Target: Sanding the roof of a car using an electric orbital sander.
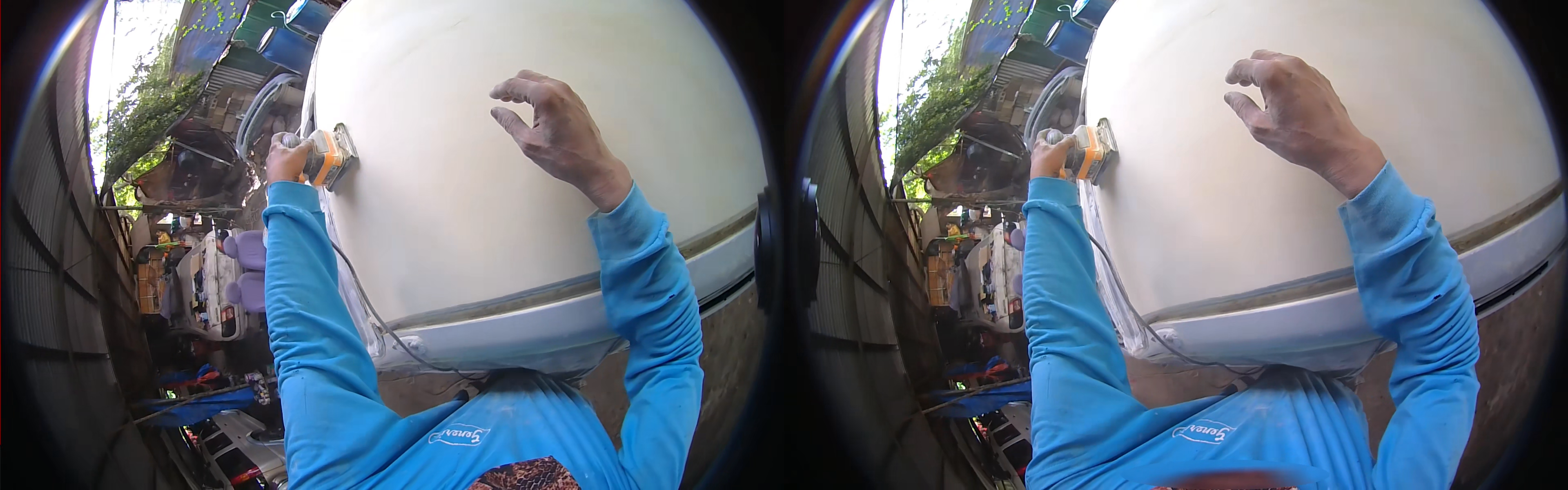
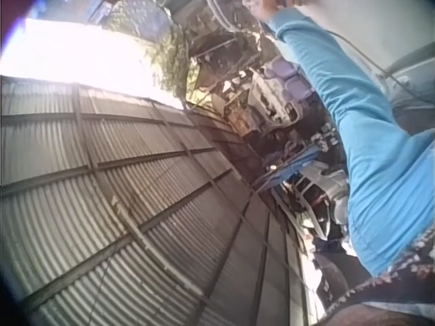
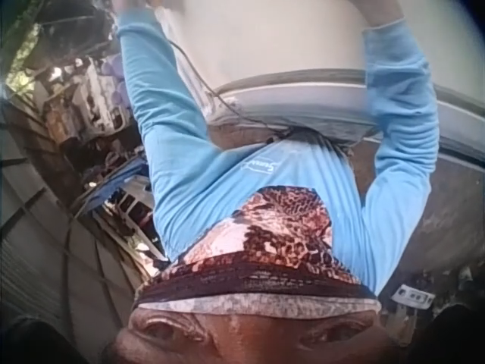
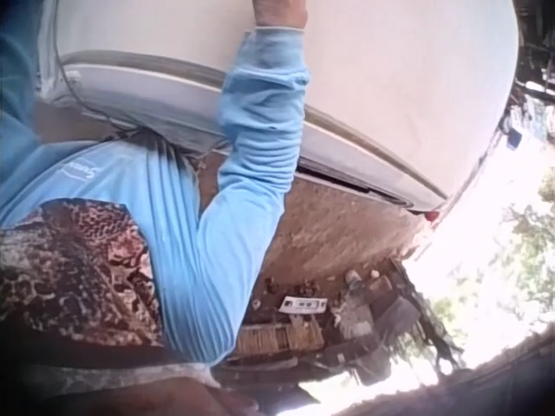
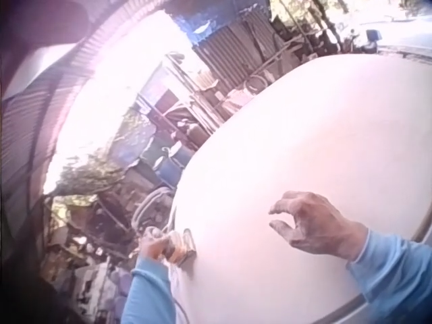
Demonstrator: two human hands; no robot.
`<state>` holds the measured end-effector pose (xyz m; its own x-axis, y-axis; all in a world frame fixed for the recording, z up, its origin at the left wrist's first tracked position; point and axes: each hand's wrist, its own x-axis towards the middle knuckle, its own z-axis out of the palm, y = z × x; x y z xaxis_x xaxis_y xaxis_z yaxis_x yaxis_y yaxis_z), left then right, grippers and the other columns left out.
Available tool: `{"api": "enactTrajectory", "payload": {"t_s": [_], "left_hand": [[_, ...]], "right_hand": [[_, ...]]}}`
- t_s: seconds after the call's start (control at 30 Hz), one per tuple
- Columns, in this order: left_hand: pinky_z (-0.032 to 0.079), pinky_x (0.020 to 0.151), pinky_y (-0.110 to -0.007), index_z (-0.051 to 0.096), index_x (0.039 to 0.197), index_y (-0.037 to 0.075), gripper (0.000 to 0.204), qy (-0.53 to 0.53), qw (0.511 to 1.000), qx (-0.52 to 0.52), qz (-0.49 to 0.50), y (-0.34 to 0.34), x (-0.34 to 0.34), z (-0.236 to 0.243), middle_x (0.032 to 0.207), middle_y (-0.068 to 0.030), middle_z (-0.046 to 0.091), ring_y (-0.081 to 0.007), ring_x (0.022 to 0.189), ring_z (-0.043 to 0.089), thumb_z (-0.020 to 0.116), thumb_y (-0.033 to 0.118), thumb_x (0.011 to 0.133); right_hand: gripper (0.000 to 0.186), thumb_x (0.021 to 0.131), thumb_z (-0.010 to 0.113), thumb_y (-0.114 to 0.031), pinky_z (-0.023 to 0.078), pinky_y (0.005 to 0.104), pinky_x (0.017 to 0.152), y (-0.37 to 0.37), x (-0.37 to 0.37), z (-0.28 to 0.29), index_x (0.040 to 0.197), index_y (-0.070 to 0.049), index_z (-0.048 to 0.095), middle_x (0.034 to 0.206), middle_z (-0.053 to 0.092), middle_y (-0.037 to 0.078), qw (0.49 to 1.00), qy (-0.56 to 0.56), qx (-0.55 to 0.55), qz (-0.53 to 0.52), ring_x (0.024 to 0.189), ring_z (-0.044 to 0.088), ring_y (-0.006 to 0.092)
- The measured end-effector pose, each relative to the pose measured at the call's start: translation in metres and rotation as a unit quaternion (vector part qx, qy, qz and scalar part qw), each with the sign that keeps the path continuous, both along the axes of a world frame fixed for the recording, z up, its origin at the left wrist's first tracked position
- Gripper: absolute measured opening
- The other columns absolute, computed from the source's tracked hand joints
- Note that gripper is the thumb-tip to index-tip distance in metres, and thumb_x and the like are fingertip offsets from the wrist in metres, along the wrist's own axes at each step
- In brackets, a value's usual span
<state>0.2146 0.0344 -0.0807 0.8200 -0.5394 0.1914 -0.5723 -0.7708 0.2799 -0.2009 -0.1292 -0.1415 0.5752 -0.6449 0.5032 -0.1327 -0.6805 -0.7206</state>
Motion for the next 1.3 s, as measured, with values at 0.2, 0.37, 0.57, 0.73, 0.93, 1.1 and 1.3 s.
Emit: {"api": "enactTrajectory", "payload": {"t_s": [0.2,0.37,0.57,0.73,0.93,1.1,1.3], "left_hand": [[0.052,0.099,-0.042,0.062,0.129,0.006,0.063,-0.03,0.999,0.029,-0.012,0.01,-0.04,0.01,0.119,-0.0244,0.071,-0.0387,0.113,0.069,0.077,0.037,0.076],[0.049,0.105,-0.042,0.055,0.141,0.008,0.074,-0.075,0.99,0.086,-0.087,-0.048,-0.091,0.015,0.129,-0.0228,0.067,-0.036,0.12,0.066,0.078,0.04,0.078],[0.051,0.103,-0.042,0.057,0.14,0.008,0.074,-0.084,0.977,0.075,-0.181,-0.117,-0.159,0.023,0.127,-0.0212,0.069,-0.0378,0.115,0.068,0.078,0.041,0.077],[0.054,0.104,-0.043,0.055,0.141,0.011,0.071,-0.111,0.962,0.107,-0.226,-0.162,-0.21,0.025,0.126,-0.0194,0.068,-0.0319,0.123,0.064,0.073,0.044,0.081],[0.055,0.102,-0.044,0.053,0.144,0.013,0.072,-0.113,0.951,0.114,-0.263,-0.204,-0.247,0.025,0.131,-0.0186,0.064,-0.0313,0.121,0.066,0.071,0.045,0.082],[0.054,0.1,-0.041,0.059,0.14,0.009,0.075,-0.12,0.954,0.089,-0.26,-0.216,-0.246,0.022,0.122,-0.0186,0.072,-0.033,0.116,0.069,0.077,0.046,0.077],[0.054,0.104,-0.045,0.051,0.146,0.018,0.072,-0.118,0.962,0.123,-0.213,-0.22,-0.239,0.021,0.136,-0.0176,0.062,-0.03,0.126,0.063,0.072,0.045,0.083]], "right_hand": [[0.022,0.095,0.071,-0.016,0.058,0.0402,0.086,0.006,0.003,-0.001,0.106,0.002,0.075,0.101,0.074,0.016,0.999,-0.009,-0.021,-0.032,0.089,0.072,0.0306],[0.025,0.097,0.07,-0.02,0.058,0.0396,0.091,-0.019,-0.01,0.0,0.109,0.0,0.075,0.105,0.076,0.015,0.997,-0.043,-0.039,-0.058,0.098,0.073,0.0291],[0.025,0.1,0.068,-0.024,0.057,0.0383,0.096,-0.04,-0.027,0.005,0.114,-0.004,0.074,0.109,0.076,0.01,0.991,-0.056,-0.002,-0.121,0.104,0.072,0.0217],[0.025,0.1,0.068,-0.024,0.057,0.0378,0.097,-0.044,-0.031,0.005,0.114,-0.004,0.074,0.108,0.076,0.011,0.989,-0.066,-0.005,-0.132,0.103,0.073,0.0217],[0.026,0.1,0.068,-0.023,0.056,0.0373,0.096,-0.05,-0.037,0.004,0.114,-0.003,0.074,0.107,0.076,0.011,0.988,-0.082,-0.006,-0.132,0.103,0.072,0.0217],[0.026,0.1,0.067,-0.024,0.057,0.0374,0.095,-0.05,-0.038,0.003,0.115,-0.003,0.074,0.107,0.076,0.011,0.987,-0.092,0.002,-0.128,0.102,0.073,0.0221],[0.027,0.1,0.068,-0.025,0.057,0.0372,0.094,-0.048,-0.037,0.004,0.114,-0.002,0.073,0.107,0.076,0.011,0.988,-0.065,0.002,-0.142,0.102,0.072,0.0221]]}}
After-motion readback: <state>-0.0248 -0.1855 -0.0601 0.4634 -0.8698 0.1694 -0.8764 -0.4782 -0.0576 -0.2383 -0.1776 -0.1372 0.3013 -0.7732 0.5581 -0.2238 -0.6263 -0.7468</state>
